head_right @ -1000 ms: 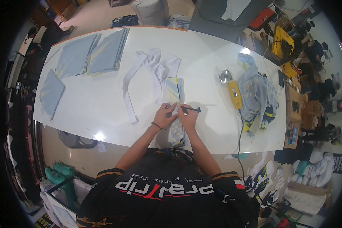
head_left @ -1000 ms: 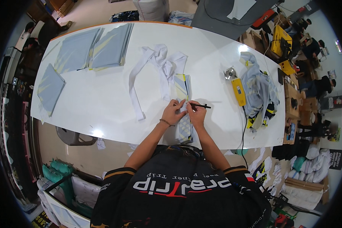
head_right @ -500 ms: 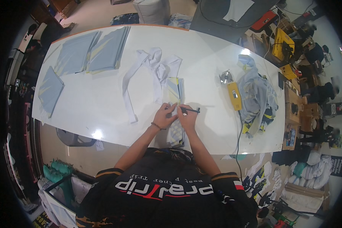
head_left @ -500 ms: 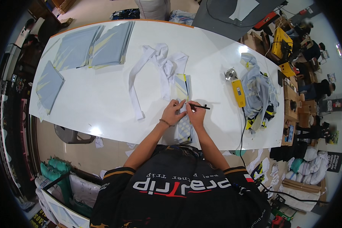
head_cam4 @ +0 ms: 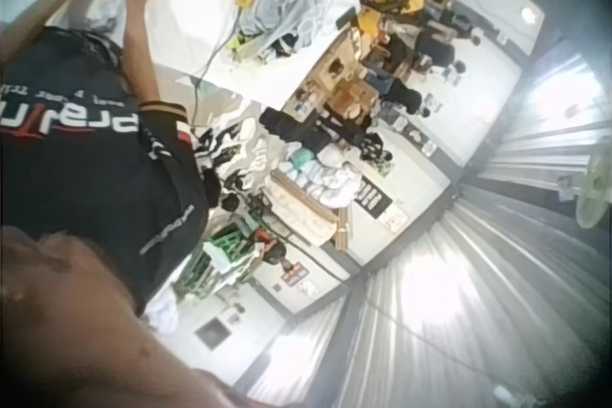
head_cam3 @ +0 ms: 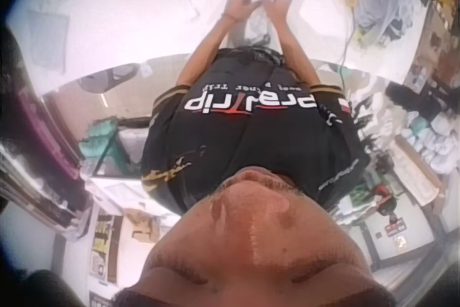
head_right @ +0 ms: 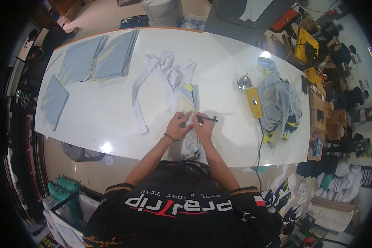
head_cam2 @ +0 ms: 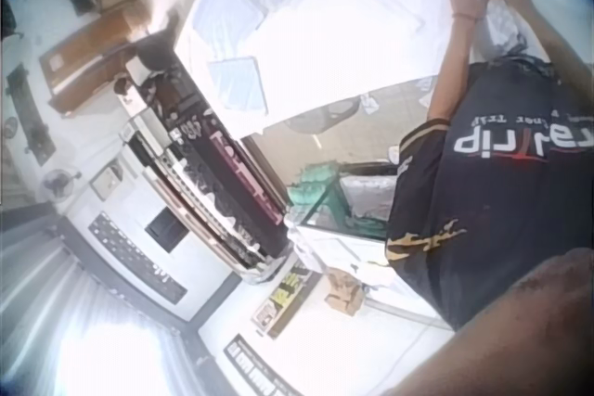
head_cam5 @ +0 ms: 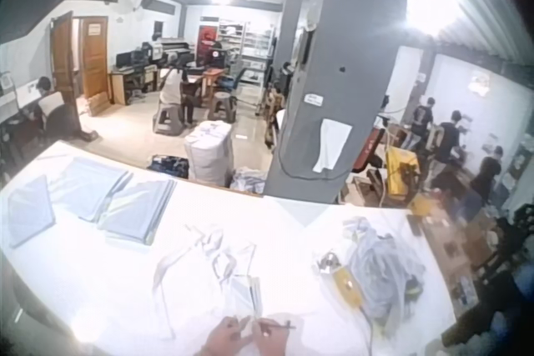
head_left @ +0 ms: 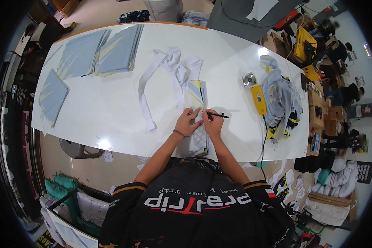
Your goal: The person uses a yellow electric cutter to trim a white fabric strip, then folds and pins patterned fabric pieces on a white table. They mark the pieces with a pen and arrange them into stacks, handling multiple fabric items throughout the process.
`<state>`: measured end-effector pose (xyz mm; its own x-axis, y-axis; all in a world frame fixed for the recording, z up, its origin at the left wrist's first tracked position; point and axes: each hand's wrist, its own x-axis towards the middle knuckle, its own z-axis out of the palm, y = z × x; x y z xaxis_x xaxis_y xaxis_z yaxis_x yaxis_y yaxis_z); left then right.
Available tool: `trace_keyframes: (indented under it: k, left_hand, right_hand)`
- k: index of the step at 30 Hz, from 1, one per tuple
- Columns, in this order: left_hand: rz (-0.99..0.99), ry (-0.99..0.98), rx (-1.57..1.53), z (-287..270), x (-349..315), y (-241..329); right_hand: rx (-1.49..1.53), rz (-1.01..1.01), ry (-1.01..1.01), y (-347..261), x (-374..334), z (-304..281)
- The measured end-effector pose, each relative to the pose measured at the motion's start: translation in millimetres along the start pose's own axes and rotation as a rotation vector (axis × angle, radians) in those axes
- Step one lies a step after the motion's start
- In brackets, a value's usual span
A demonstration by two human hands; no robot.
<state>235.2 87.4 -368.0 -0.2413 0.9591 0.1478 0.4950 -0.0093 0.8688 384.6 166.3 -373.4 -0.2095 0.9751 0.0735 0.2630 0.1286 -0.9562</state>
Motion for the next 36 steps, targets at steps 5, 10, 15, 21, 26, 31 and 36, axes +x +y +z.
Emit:
trace_keyframes:
  k: [5, 10, 15, 21, 26, 31, 36]
  left_hand:
    - [-0.025, -0.010, -0.011, -1.2, 1.0, 2.4]
    - [-0.017, 0.005, -0.012, -2.3, 1.8, 5.8]
    - [-0.043, -0.020, -0.035, -2.9, 2.4, 6.2]
    - [-0.017, 0.001, -0.019, -1.5, 1.4, 4.9]
    - [-0.021, 0.004, -0.019, -1.5, 1.0, 5.2]
    - [-0.026, 0.003, 0.000, -2.7, 0.4, 6.3]
    - [-0.002, 0.005, -0.025, -3.1, 1.0, 2.8]
  right_hand:
    - [0.054, 0.106, -0.045, -2.1, 0.4, -4.4]
    - [0.064, 0.083, 0.001, -1.1, -1.8, -2.1]
    - [0.157, 0.113, 0.021, -4.6, -4.0, -1.4]
    - [0.138, 0.147, 0.027, -1.7, -2.5, -3.1]
    - [0.158, 0.158, 0.032, -4.7, -2.0, -3.5]
    - [0.210, 0.201, 0.064, 1.3, -4.4, -2.0]
    - [0.156, 0.108, -0.020, -1.6, -4.5, -0.5]
